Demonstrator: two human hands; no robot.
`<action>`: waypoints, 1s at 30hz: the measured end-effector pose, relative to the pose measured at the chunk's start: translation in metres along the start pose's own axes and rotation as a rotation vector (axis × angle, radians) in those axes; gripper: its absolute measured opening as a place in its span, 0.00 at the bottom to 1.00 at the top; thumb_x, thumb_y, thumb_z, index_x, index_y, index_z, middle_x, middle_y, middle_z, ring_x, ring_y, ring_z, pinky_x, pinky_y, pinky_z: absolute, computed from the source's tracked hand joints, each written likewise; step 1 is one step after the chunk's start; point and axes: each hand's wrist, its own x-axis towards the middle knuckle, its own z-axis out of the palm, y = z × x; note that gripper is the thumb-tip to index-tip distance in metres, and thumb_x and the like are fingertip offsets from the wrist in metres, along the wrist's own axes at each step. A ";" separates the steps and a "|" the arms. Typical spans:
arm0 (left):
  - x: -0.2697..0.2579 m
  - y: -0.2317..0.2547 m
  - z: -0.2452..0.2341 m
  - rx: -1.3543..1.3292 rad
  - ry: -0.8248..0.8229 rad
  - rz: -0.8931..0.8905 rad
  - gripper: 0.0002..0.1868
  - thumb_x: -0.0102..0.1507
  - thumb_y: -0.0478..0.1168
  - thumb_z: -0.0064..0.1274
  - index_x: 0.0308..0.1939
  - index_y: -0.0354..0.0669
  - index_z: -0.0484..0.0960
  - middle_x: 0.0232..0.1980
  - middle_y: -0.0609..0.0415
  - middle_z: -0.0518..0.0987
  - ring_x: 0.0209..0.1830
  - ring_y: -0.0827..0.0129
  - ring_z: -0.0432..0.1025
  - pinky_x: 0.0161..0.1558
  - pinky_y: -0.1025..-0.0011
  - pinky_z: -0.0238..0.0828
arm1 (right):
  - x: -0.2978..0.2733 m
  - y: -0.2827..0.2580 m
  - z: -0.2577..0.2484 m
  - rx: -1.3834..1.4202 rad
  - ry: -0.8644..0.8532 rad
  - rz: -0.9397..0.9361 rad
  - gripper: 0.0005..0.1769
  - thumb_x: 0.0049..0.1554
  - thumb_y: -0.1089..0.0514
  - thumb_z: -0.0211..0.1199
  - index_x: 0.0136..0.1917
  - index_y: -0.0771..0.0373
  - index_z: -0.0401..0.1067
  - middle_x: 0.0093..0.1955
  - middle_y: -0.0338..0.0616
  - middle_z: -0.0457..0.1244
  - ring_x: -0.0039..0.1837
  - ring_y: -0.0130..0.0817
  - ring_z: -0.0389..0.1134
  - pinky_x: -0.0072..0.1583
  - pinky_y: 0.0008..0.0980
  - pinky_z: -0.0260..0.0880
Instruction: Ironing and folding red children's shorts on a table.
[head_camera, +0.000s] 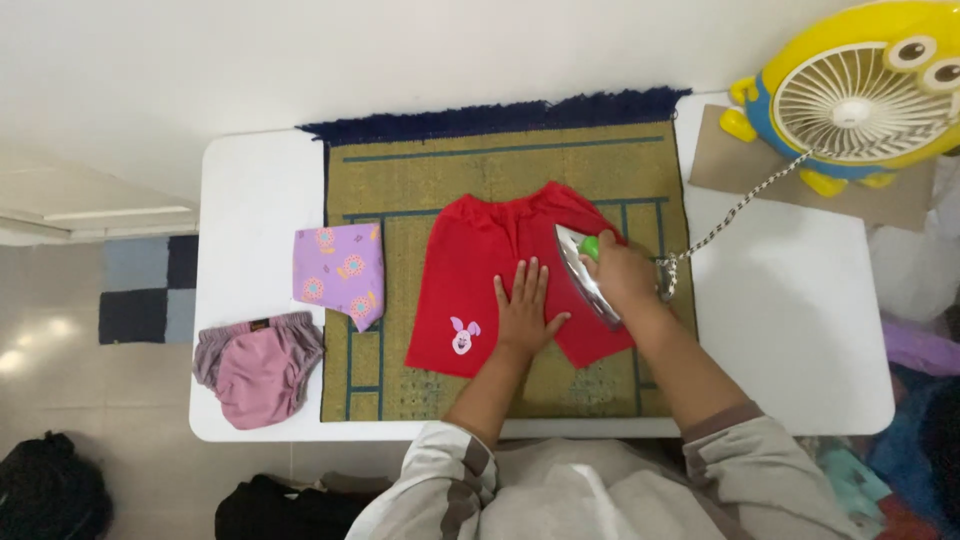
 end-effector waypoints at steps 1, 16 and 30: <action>0.000 -0.001 0.000 -0.001 -0.006 -0.003 0.55 0.61 0.73 0.42 0.81 0.43 0.48 0.85 0.47 0.42 0.86 0.56 0.33 0.76 0.35 0.22 | -0.001 0.004 -0.003 0.001 -0.007 -0.001 0.27 0.59 0.40 0.64 0.56 0.63 0.65 0.41 0.61 0.69 0.47 0.61 0.72 0.48 0.58 0.71; -0.049 0.033 0.009 0.047 -0.019 0.010 0.50 0.64 0.68 0.43 0.81 0.43 0.51 0.85 0.49 0.43 0.86 0.57 0.33 0.75 0.32 0.23 | -0.034 0.075 -0.014 0.090 0.040 0.077 0.29 0.59 0.41 0.67 0.59 0.67 0.66 0.45 0.65 0.68 0.48 0.65 0.72 0.49 0.57 0.72; -0.067 0.121 0.008 -0.130 -0.050 0.260 0.48 0.64 0.65 0.46 0.81 0.45 0.52 0.86 0.49 0.44 0.87 0.56 0.35 0.79 0.40 0.27 | -0.105 0.132 -0.106 0.297 0.194 0.312 0.27 0.63 0.42 0.67 0.59 0.67 0.67 0.47 0.65 0.69 0.50 0.63 0.72 0.54 0.53 0.70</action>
